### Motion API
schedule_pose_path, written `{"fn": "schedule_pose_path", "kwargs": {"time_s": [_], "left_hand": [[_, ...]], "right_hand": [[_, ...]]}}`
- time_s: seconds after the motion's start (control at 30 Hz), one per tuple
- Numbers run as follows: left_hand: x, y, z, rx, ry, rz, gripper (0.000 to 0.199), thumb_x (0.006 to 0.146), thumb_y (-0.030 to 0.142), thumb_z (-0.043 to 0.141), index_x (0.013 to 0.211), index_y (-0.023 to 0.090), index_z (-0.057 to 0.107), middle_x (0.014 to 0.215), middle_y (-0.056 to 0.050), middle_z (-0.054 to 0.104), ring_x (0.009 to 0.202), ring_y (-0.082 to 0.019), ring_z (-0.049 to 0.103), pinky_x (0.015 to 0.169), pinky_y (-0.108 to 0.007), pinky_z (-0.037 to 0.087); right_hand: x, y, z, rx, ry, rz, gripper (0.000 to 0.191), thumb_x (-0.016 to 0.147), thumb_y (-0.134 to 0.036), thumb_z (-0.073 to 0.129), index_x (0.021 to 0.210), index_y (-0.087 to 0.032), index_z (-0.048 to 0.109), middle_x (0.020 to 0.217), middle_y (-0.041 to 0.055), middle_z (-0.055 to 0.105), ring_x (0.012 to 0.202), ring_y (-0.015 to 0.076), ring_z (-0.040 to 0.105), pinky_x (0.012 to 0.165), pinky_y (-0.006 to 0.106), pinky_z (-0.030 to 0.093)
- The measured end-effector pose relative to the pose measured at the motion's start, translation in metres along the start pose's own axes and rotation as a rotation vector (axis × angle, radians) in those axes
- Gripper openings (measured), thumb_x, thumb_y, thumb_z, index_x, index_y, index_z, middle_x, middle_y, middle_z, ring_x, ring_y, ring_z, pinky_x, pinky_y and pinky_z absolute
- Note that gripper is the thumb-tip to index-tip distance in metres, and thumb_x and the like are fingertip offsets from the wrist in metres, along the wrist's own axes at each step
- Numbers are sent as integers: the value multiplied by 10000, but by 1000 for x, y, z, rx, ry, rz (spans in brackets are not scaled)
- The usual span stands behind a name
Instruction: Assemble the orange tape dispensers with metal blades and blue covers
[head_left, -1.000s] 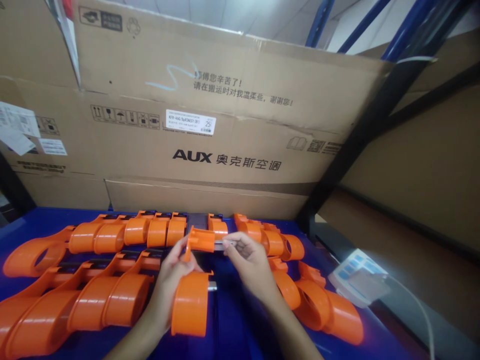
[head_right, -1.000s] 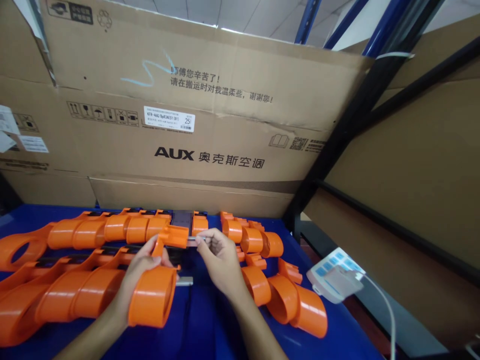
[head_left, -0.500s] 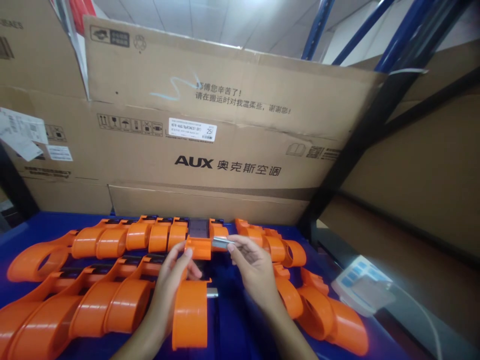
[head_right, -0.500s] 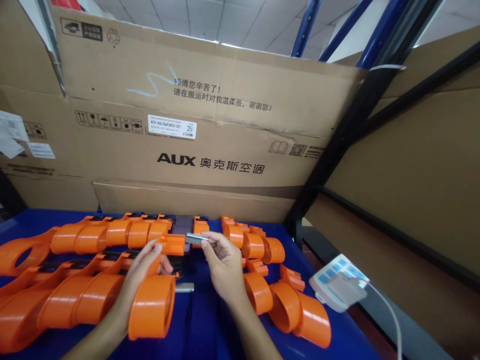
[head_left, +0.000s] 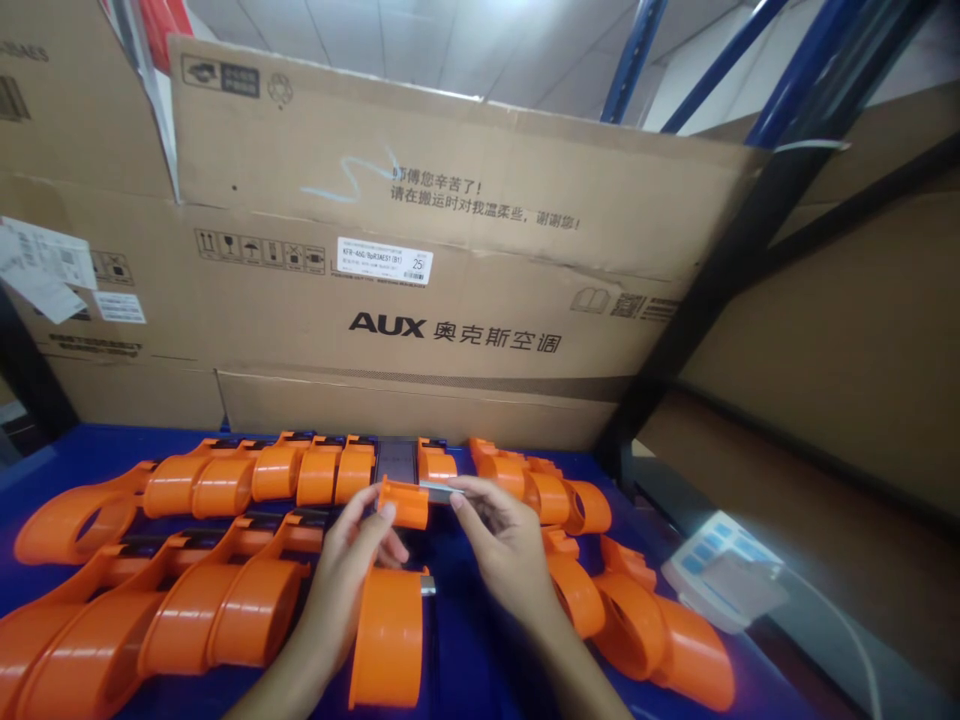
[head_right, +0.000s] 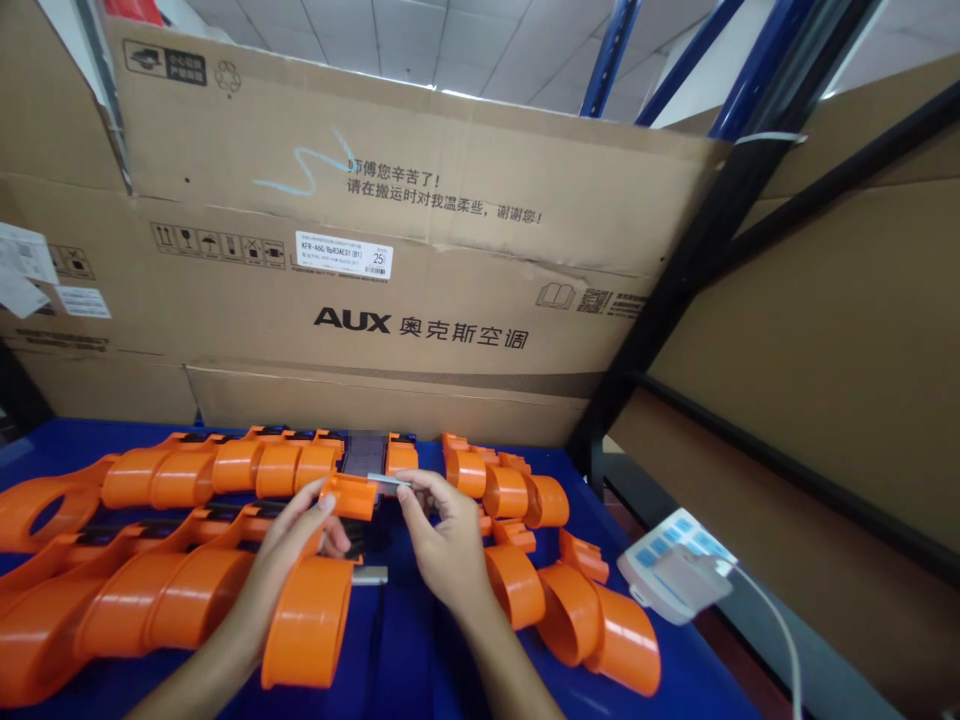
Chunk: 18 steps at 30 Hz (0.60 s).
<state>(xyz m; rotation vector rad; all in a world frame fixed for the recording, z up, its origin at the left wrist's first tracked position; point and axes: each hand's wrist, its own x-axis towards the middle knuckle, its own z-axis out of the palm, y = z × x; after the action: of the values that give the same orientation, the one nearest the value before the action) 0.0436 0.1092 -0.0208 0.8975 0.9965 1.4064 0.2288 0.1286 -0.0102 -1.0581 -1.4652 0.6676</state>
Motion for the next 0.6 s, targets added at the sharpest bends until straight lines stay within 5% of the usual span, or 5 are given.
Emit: {"fn": "schedule_pose_path", "kwargs": {"time_s": [0.27,0.43,0.6], "left_hand": [[0,2,-2,-26,73,12,523,766,576,801,1101,187,700,613,9,695,586,-161,611,602,-225,469],[1,4,-3,-42,114,29,460,773,571,801,1023,193,722,620,15,685,568,-145,588,597,-222,450],[-2,9,-2,30,92,27,432,781,605,777,758,178,718,614,-3,658,592,-148,573,611,-229,442]], "right_hand": [[2,-6,5,129,7,75,352,916,-415,736,1215,-231,721,889,48,785,800,210,707,769,342,569],[0,-7,3,107,3,74,300,916,-431,723,1116,-228,815,748,26,750,684,189,663,667,328,572],[-4,-6,4,100,-37,57,319,907,-438,737,1179,-287,807,1026,65,813,892,267,733,786,432,625]]}}
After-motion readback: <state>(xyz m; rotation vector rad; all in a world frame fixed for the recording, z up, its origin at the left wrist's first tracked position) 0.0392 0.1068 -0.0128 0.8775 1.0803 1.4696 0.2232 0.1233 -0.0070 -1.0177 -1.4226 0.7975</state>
